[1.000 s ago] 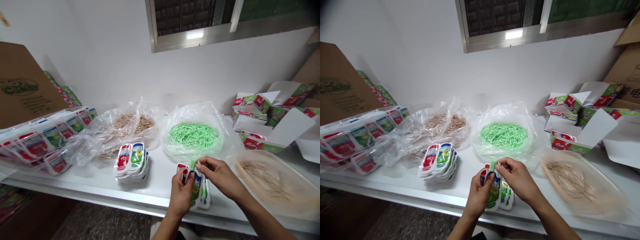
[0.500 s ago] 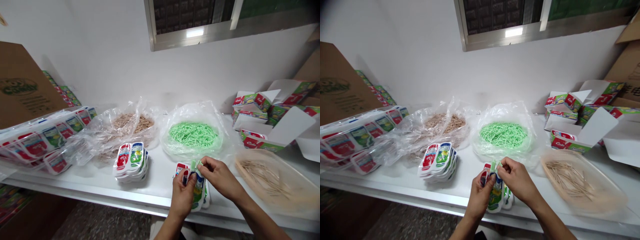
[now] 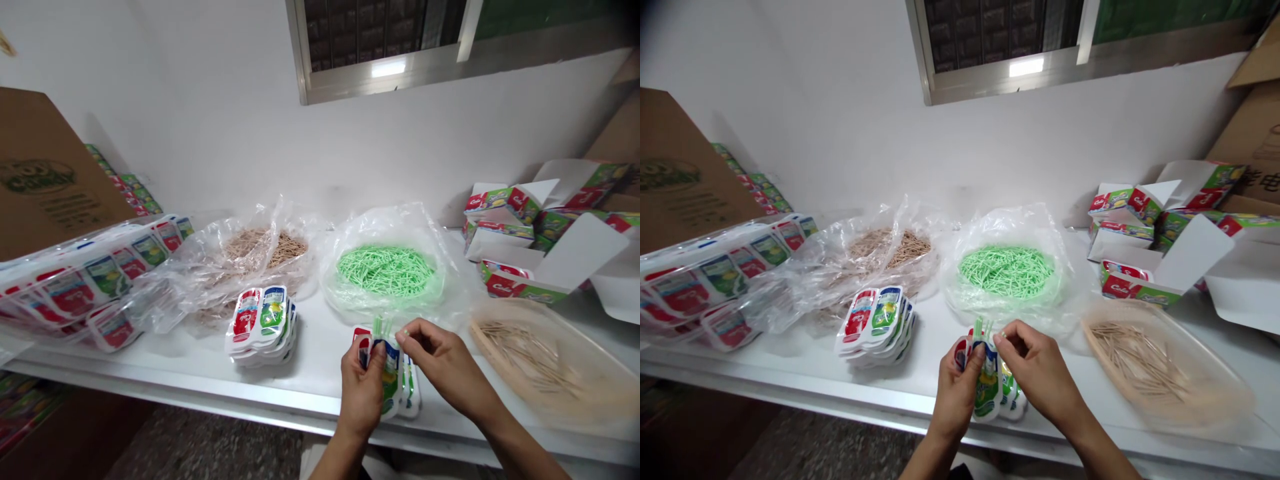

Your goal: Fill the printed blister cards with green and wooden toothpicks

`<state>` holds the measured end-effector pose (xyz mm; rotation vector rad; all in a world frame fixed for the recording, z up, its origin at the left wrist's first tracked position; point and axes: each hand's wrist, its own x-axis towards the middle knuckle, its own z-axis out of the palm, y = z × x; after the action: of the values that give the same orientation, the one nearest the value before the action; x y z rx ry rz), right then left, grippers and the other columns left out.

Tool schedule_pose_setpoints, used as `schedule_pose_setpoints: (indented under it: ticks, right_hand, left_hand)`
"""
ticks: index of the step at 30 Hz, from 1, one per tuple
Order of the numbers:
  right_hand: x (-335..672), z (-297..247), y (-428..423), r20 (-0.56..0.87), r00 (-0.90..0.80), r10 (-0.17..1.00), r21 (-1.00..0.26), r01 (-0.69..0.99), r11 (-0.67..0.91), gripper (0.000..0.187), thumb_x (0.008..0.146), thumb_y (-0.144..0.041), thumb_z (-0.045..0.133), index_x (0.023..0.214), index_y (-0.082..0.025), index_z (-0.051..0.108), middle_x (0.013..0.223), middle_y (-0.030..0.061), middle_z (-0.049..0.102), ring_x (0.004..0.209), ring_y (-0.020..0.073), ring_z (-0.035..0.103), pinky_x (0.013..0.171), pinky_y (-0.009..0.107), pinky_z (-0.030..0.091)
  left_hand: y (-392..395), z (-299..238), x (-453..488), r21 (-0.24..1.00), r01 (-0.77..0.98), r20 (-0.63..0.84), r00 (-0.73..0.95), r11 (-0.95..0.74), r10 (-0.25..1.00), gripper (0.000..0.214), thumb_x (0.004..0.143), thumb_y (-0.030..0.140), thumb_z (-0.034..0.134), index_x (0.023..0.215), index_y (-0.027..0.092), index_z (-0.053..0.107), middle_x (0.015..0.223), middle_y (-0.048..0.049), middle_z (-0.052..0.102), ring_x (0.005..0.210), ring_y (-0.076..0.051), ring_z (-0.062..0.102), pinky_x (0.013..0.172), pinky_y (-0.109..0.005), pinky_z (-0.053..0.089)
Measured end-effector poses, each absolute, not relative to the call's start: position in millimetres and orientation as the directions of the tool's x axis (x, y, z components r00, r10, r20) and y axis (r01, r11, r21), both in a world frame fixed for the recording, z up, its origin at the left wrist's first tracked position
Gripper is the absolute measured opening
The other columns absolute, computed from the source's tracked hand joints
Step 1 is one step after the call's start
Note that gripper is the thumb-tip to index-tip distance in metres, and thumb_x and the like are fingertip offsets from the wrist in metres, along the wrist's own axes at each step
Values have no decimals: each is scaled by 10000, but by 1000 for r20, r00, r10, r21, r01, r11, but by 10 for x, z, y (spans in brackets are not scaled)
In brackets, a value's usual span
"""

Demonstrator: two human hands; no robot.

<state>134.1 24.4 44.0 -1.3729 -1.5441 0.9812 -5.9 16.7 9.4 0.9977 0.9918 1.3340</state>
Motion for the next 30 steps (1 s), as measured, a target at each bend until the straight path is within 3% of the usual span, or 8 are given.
schedule_pose_setpoints:
  ticks: [7,15,18,21,30]
  right_hand:
    - [1276,449,283,78,-62,995,-968,234,90,291,813,-448,566,921,-183,618,819,19,633,698,152,546,588,241,431]
    - [1304,443,257,106,-63,992,-940,319,120,172,837,-350,501,758,-200,526,590,-46,445,552,116,418,510,226,361]
    - [1296,420,264,63,-77,995,-965,248,80,237,832,-416,528,907,-198,581,787,1,588,611,127,487,568,246,424]
    - [1284,386,301,43,-71,997,-976,211,57,323,801,-462,579,978,-195,617,932,40,634,689,153,540,628,268,456]
    - [1316,371,349,70,-142,987,-962,252,105,209,827,-405,559,815,-197,576,714,-19,557,619,124,486,600,248,417]
  left_hand:
    - [156,76,-34,963,-271,4,41,8,999,281,793,406,635,819,131,581,687,2,523,628,-111,440,607,-215,378]
    - [154,74,-30,941,-338,-3,37,16,999,276,800,370,635,721,138,509,623,34,442,586,-88,383,561,-207,346]
    - [164,68,-32,948,-317,0,54,17,999,268,798,373,638,765,123,547,654,15,486,614,-99,413,591,-218,368]
    - [160,62,-29,951,-309,-8,52,24,999,274,796,376,639,819,110,576,686,-2,518,636,-106,431,618,-227,383]
    - [130,56,-28,941,-334,-27,69,49,997,271,788,368,651,789,107,576,662,0,505,625,-103,424,592,-221,375]
